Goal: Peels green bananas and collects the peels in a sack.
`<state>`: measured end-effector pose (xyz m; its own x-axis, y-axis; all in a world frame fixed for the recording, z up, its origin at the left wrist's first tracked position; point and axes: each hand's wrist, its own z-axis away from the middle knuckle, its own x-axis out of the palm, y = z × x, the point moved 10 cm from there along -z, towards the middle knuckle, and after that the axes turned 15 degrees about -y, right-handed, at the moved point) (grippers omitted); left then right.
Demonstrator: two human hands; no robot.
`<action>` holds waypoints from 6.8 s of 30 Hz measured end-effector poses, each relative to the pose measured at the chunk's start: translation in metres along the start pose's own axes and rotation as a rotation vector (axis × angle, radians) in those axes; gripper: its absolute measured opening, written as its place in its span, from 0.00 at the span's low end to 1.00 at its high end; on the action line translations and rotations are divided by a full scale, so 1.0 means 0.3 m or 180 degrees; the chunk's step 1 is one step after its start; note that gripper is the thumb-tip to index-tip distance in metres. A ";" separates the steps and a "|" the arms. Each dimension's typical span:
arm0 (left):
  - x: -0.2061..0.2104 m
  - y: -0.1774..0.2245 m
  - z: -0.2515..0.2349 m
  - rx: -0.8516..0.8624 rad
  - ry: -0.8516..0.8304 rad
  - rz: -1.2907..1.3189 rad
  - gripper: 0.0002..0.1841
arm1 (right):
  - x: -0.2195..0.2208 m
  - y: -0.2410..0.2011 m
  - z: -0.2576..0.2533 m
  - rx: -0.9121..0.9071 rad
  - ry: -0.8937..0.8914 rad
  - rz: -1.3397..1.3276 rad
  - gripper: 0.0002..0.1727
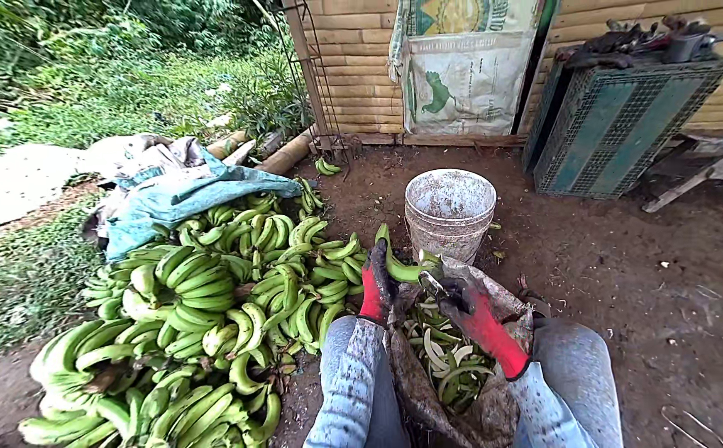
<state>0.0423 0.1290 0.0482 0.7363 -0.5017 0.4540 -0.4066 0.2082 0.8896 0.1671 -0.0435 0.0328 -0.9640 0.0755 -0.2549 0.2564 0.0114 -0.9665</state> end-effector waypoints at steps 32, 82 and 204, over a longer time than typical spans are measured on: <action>0.082 -0.163 0.072 -0.0805 -0.1007 0.0138 0.22 | 0.078 0.009 -0.006 0.0211 -0.0791 0.0889 0.21; 0.048 -0.297 0.144 -0.1069 -0.1505 -0.0186 0.17 | -0.122 0.028 -0.071 0.0803 0.0712 0.2033 0.22; -0.623 0.356 0.375 -0.0431 0.0173 -0.1230 0.17 | 0.097 -0.079 -0.100 0.0401 0.0268 0.1004 0.50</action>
<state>-0.1995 0.1506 0.0527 0.8498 -0.5204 0.0840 -0.0223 0.1236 0.9921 0.1350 -0.0117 0.0493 -0.8283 0.1378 -0.5431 0.5249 -0.1483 -0.8381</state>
